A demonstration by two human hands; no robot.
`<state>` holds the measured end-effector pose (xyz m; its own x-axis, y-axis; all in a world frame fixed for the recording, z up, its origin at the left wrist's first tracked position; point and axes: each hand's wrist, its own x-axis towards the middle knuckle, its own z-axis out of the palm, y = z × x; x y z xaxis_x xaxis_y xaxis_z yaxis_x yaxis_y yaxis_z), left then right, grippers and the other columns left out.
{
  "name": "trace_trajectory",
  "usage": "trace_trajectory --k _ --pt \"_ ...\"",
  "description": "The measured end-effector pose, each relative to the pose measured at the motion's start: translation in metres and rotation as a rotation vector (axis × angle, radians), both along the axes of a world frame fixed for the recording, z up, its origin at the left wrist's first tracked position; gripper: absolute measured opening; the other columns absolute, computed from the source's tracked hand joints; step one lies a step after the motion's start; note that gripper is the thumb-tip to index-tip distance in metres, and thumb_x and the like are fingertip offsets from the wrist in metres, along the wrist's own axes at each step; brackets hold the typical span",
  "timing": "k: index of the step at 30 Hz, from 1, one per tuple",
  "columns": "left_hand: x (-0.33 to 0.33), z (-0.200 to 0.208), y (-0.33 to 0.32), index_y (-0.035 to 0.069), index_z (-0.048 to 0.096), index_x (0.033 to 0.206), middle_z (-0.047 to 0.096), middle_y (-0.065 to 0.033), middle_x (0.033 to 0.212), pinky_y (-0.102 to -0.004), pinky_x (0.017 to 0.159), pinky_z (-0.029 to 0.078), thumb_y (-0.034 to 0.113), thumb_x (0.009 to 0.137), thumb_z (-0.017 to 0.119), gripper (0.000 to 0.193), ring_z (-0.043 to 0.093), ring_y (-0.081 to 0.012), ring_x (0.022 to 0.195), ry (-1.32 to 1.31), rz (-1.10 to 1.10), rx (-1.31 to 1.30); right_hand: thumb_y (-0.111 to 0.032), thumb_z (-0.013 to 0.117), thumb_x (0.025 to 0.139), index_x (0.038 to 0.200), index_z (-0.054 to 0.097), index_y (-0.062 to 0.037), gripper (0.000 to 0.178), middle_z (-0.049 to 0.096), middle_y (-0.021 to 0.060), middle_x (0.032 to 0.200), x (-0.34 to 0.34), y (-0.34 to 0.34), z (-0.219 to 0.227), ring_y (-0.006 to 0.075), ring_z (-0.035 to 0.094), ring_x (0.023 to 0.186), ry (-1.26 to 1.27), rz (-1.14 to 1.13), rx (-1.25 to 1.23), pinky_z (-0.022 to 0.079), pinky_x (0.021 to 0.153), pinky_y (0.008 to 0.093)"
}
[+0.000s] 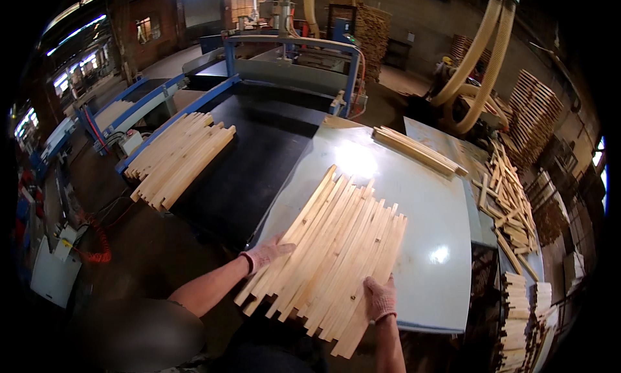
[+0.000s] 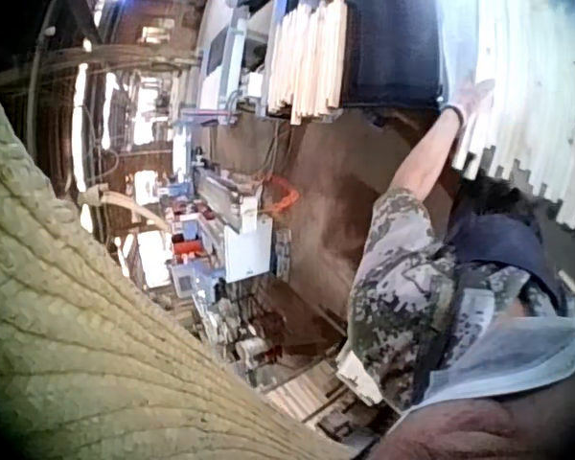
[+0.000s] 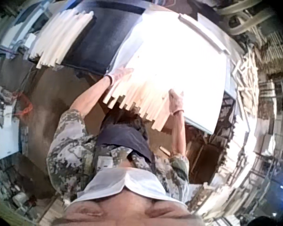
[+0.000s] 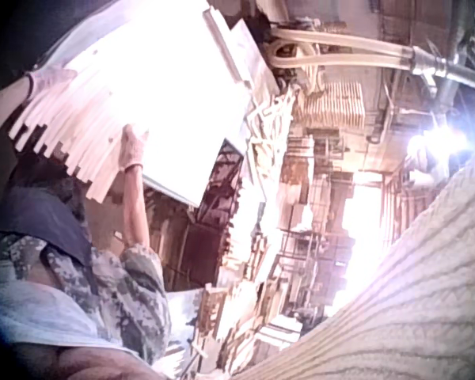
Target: The person gathers wooden slats from a table and feeds them onto the conveyor belt of a woodworking machine.
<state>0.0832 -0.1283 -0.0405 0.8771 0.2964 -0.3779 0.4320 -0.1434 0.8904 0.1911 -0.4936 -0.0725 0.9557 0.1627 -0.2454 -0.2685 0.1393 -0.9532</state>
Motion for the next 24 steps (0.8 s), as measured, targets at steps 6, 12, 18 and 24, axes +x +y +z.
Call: trace_trajectory --k 6,12,18,24 --pt "0.04 0.064 0.112 -0.006 0.046 0.158 0.054 -0.0315 0.157 -0.0408 0.123 0.041 0.075 0.097 0.052 0.101 0.052 -0.0389 0.148 0.458 -0.148 0.654 -0.01 0.079 0.087 0.129 0.051 -0.0032 0.051 0.07 0.0117 0.111 0.041 0.131 -0.016 0.0221 0.068 0.093 -0.029 0.136 0.055 0.059 0.083 0.0378" --pt "0.044 0.079 0.185 0.001 0.061 0.148 0.056 -0.027 0.154 -0.0454 0.116 0.048 0.078 0.092 0.05 0.097 0.058 -0.0393 0.142 0.692 0.122 0.923 -0.033 0.079 0.087 0.142 0.044 0.0055 0.075 0.075 0.024 0.116 0.065 0.252 0.014 0.0335 0.075 0.105 -0.118 0.453 -0.358 0.059 0.09 0.0422" --pt "0.015 0.031 0.279 0.004 0.056 0.148 0.061 -0.0268 0.148 -0.05 0.111 0.051 0.071 0.091 0.064 0.088 0.063 -0.0388 0.136 0.515 0.435 0.89 -0.062 0.069 0.087 0.149 0.039 0.0127 0.102 0.074 0.0354 0.116 0.07 0.347 0.044 0.0481 0.073 0.114 -0.211 0.694 -0.852 0.057 0.099 0.0504" --pt "0.009 0.032 0.323 0.002 0.054 0.148 0.066 -0.0263 0.142 -0.0515 0.107 0.054 0.068 0.095 0.062 0.084 0.067 -0.042 0.128 0.517 0.274 0.934 -0.056 0.07 0.087 0.151 0.039 0.0125 0.099 0.075 0.0328 0.115 0.064 0.387 0.045 0.0461 0.074 0.111 -0.119 0.651 -0.811 0.058 0.097 0.0494"
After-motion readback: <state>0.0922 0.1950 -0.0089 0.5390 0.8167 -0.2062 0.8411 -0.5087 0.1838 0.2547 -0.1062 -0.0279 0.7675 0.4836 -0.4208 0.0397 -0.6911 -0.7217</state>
